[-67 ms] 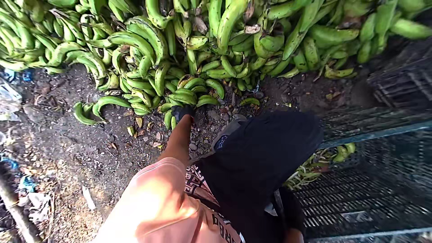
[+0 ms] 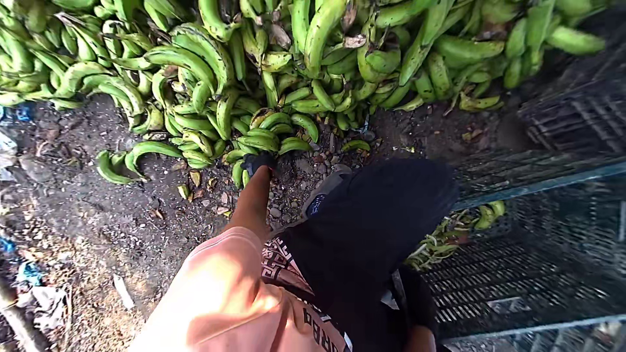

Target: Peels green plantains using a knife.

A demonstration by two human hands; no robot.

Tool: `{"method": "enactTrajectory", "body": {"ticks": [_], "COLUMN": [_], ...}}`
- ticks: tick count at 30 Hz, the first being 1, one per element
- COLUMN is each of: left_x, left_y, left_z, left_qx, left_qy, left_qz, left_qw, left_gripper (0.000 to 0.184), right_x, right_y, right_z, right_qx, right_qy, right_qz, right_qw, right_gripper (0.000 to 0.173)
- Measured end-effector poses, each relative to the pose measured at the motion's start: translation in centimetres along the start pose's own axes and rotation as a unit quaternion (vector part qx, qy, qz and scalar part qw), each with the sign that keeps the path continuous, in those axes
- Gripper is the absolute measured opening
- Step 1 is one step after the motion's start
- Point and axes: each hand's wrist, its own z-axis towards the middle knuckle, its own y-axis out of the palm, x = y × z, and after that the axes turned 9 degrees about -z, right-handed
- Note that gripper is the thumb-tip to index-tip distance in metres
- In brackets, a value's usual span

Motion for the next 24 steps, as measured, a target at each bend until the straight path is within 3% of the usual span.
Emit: {"method": "enactTrajectory", "body": {"ticks": [1,2,3,4,5,8,11,12,14,15,17,19,20,21,24], "left_x": [-0.9,-1.7,-3.1,-5.0,-6.6,-9.9,-10.1,-8.9,-5.0,-2.6,2.9,10.4,14.4,18.3,27.8], "left_y": [0.5,-0.1,-0.3,0.5,0.8,0.2,-2.0,-3.3,-6.2,-7.6,-10.1,-11.7,-12.0,-12.0,-8.8], "left_z": [1.8,3.0,3.5,3.8,3.5,0.8,-2.4,-3.3,-5.1,-5.9,-7.2,-9.3,-11.3,-13.6,-21.8], "left_qx": [-0.039,-0.095,-0.094,-0.047,-0.019,-0.082,-0.135,-0.129,-0.131,-0.148,-0.254,-0.361,-0.388,-0.406,-0.412], "left_qy": [-0.024,-0.068,-0.099,-0.102,-0.092,-0.083,-0.015,0.03,0.137,0.201,0.337,0.434,0.466,0.5,0.586], "left_qz": [0.0,-0.035,-0.108,-0.183,-0.239,-0.401,-0.489,-0.499,-0.494,-0.514,-0.575,-0.603,-0.6,-0.582,-0.503], "left_qw": [0.999,0.993,0.985,0.977,0.967,0.909,0.861,0.856,0.849,0.821,0.701,0.564,0.521,0.497,0.484], "left_gripper": [0.05,0.06,0.068,0.072,0.072,0.06,0.048,0.045,0.044,0.044,0.055,0.068,0.071,0.072,0.071], "right_x": [0.4,0.8,1.6,2.9,3.9,4.1,6.0,6.7,8.6,9.3,9.9,10.0,9.8,9.4,7.1], "right_y": [-3.2,-3.1,-2.0,1.0,1.9,-2.4,-2.0,-1.5,-0.7,-0.7,-1.3,-1.8,-2.3,-3.2,-4.5], "right_z": [1.5,2.2,2.1,1.5,1.5,1.4,2.0,2.2,3.0,3.4,4.0,4.7,4.8,4.6,3.7], "right_qx": [-0.247,-0.289,-0.265,-0.147,-0.105,-0.181,-0.148,-0.103,-0.032,-0.01,0.014,-0.002,-0.004,-0.006,0.003], "right_qy": [0.025,0.051,0.046,0.029,0.012,0.005,0.029,0.027,-0.012,-0.021,-0.012,-0.009,-0.026,-0.048,-0.071], "right_qz": [0.026,0.052,0.053,0.049,0.065,0.05,0.068,0.125,0.236,0.301,0.431,0.596,0.644,0.664,0.741], "right_qw": [0.968,0.954,0.962,0.987,0.992,0.982,0.986,0.986,0.971,0.953,0.902,0.803,0.764,0.746,0.668], "right_gripper": [0.053,0.05,0.048,0.043,0.043,0.057,0.069,0.058,0.053,0.054,0.055,0.074,0.079,0.081,0.078]}}
